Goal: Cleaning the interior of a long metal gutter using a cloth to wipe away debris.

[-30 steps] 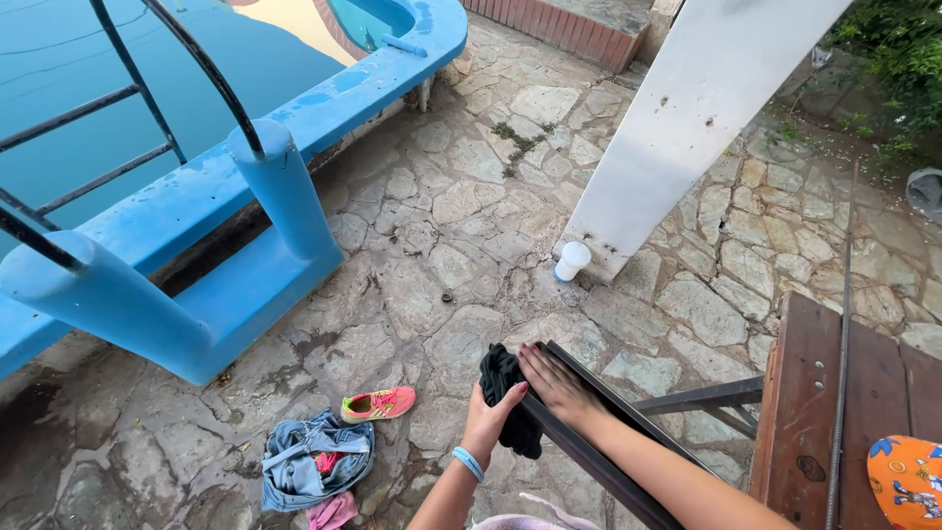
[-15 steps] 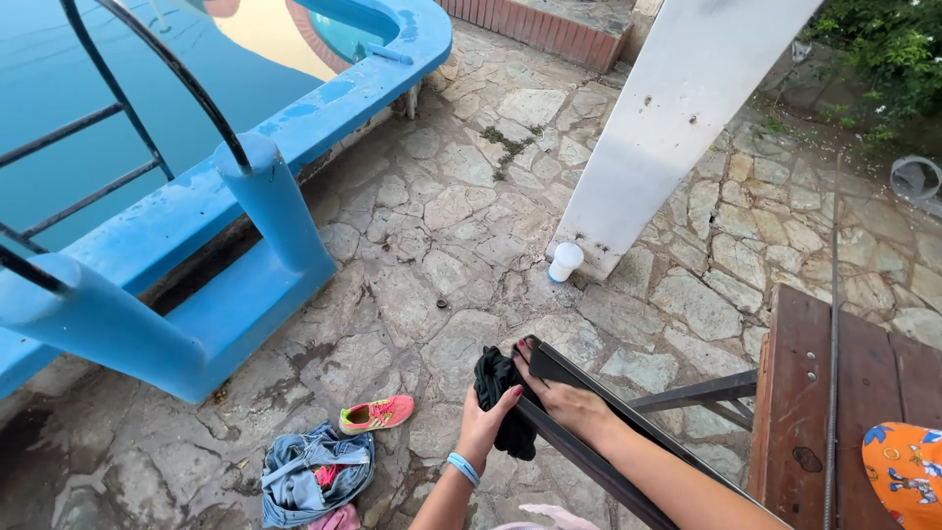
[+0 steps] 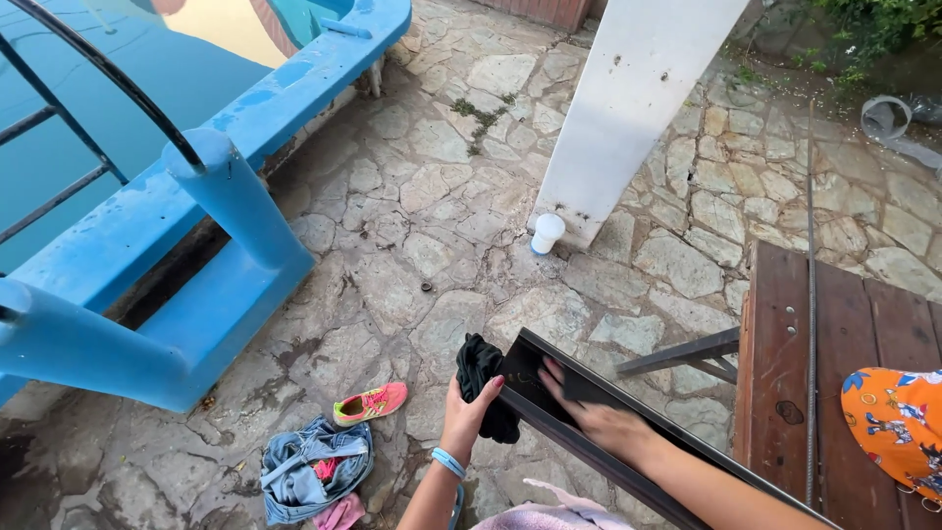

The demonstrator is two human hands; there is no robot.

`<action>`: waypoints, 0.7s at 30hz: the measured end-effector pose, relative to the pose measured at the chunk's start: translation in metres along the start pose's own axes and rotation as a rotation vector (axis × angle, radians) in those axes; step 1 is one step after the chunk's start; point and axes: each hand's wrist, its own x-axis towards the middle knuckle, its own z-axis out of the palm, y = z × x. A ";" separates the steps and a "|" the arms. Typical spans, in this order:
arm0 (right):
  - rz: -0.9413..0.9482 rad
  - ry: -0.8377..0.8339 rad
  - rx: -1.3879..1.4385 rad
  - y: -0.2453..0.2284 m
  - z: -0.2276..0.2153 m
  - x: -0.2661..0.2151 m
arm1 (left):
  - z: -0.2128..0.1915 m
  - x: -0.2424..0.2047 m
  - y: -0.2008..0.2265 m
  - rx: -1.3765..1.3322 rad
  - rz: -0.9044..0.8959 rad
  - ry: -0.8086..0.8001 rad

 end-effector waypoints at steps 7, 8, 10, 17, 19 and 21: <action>0.083 -0.054 0.202 0.001 0.001 0.002 | 0.002 -0.003 0.005 0.044 -0.077 -0.011; -0.042 0.041 0.030 0.001 0.002 0.020 | 0.001 -0.003 0.006 0.008 -0.046 -0.006; -0.167 0.139 -0.136 0.001 0.007 0.029 | -0.002 -0.002 0.006 -0.021 -0.014 -0.001; -0.229 0.235 -0.111 0.009 0.010 -0.005 | -0.002 0.000 -0.001 0.013 0.005 0.003; -0.230 0.238 -0.109 0.008 0.010 -0.008 | -0.002 -0.002 0.003 0.018 -0.013 0.001; -0.230 0.246 -0.114 0.009 0.009 -0.013 | 0.002 -0.004 0.007 0.051 -0.043 0.023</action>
